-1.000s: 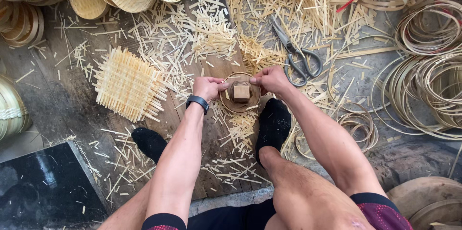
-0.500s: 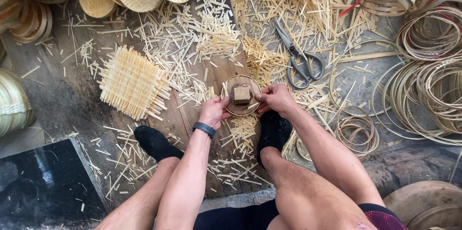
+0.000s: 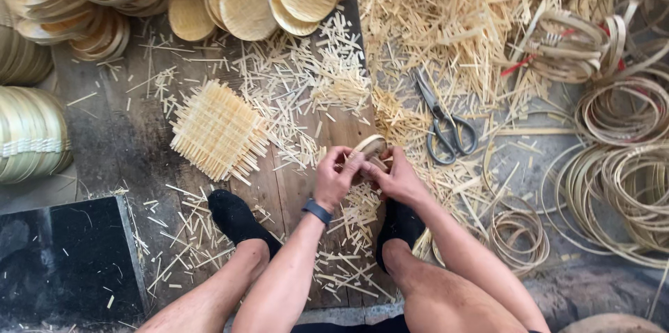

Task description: The person assembles circular bamboo bases by weaving thin wooden strips around a round mold and trimming the excess ends with large shears.

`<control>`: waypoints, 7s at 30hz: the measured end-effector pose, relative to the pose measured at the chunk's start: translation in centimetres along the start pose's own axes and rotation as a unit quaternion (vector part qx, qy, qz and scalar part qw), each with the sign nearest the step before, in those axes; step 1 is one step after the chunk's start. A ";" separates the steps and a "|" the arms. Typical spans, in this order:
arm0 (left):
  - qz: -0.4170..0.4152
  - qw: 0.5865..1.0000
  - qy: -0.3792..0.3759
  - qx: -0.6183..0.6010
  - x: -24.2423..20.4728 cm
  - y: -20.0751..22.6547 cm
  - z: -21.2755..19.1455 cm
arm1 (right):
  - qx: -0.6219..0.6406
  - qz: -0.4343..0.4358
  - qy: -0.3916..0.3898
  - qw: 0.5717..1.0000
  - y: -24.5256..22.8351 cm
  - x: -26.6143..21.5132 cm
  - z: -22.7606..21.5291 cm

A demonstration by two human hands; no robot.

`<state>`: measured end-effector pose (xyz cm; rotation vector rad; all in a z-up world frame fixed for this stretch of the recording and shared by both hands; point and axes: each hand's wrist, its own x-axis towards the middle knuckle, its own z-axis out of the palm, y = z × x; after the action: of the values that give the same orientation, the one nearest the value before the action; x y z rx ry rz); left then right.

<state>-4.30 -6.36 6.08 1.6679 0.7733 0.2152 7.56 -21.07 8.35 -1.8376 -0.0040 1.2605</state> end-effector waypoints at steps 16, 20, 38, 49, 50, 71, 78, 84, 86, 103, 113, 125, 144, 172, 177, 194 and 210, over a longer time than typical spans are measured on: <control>-0.125 0.989 0.069 0.044 10.2 -2.0 -6.0 | 0.284 -0.118 -0.026 0.951 2.5 0.1 -3.5; -0.050 0.915 0.087 -0.391 15.0 6.9 -9.1 | 0.280 -0.083 0.008 0.956 3.0 0.1 -2.9; -0.119 0.989 0.043 0.071 3.3 -4.5 -5.7 | 0.215 -0.094 -0.052 0.971 2.7 2.9 1.6; 0.051 0.887 0.113 0.445 5.9 -6.7 -23.5 | 0.274 -0.048 -0.046 0.959 6.6 3.8 1.7; 0.072 0.891 0.108 0.435 5.8 -6.9 -23.6 | 0.277 -0.048 -0.039 0.959 7.0 4.0 1.5; 0.303 0.909 -0.042 0.284 -3.3 2.1 -6.0 | 0.156 -0.138 0.049 0.977 3.0 2.9 0.2; -0.208 0.969 -0.008 -0.135 3.3 -4.0 -6.4 | 0.163 -0.144 0.035 0.976 3.6 3.5 -0.1; -0.188 0.974 -0.003 -0.124 3.0 -5.6 -6.8 | 0.104 -0.147 0.070 0.981 3.7 3.8 0.2; -0.208 0.971 -0.014 -0.118 2.9 -5.0 -7.2 | 0.069 -0.197 0.094 0.973 4.4 3.5 0.2; -0.059 0.991 0.107 0.050 2.3 -2.8 -9.5 | -0.384 -0.066 0.326 0.861 21.1 -12.4 -16.4; 0.178 0.981 -0.058 0.046 -2.1 10.2 0.9 | -0.001 -0.294 0.389 0.873 3.8 -10.6 -9.6; -0.145 0.876 -0.222 -0.402 -2.0 13.8 -0.3 | -0.324 -0.635 0.245 0.657 -12.5 -14.4 -6.6; -0.311 0.904 -0.125 -0.266 -2.1 14.0 -2.1 | -0.430 -0.570 0.119 0.690 -10.6 -12.1 0.6; -0.207 0.882 -0.139 -0.401 0.4 15.0 -8.6 | 0.199 -0.086 -0.143 0.966 -14.5 -9.2 -1.2; -0.199 0.869 -0.077 -0.446 1.3 13.0 -8.1 | 0.280 -0.141 -0.137 0.940 -11.7 -7.5 1.2; 0.031 0.978 0.100 0.180 3.5 -1.7 -5.4 | -0.161 -0.150 0.240 0.946 -3.7 0.5 1.2; -0.040 0.977 0.110 0.177 3.5 -2.0 -5.3 | -0.168 -0.083 0.241 0.952 -1.5 1.8 1.8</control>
<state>-5.23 0.11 4.70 1.9655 1.0920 0.2167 7.79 -18.17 7.78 -2.3486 -0.1088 0.6993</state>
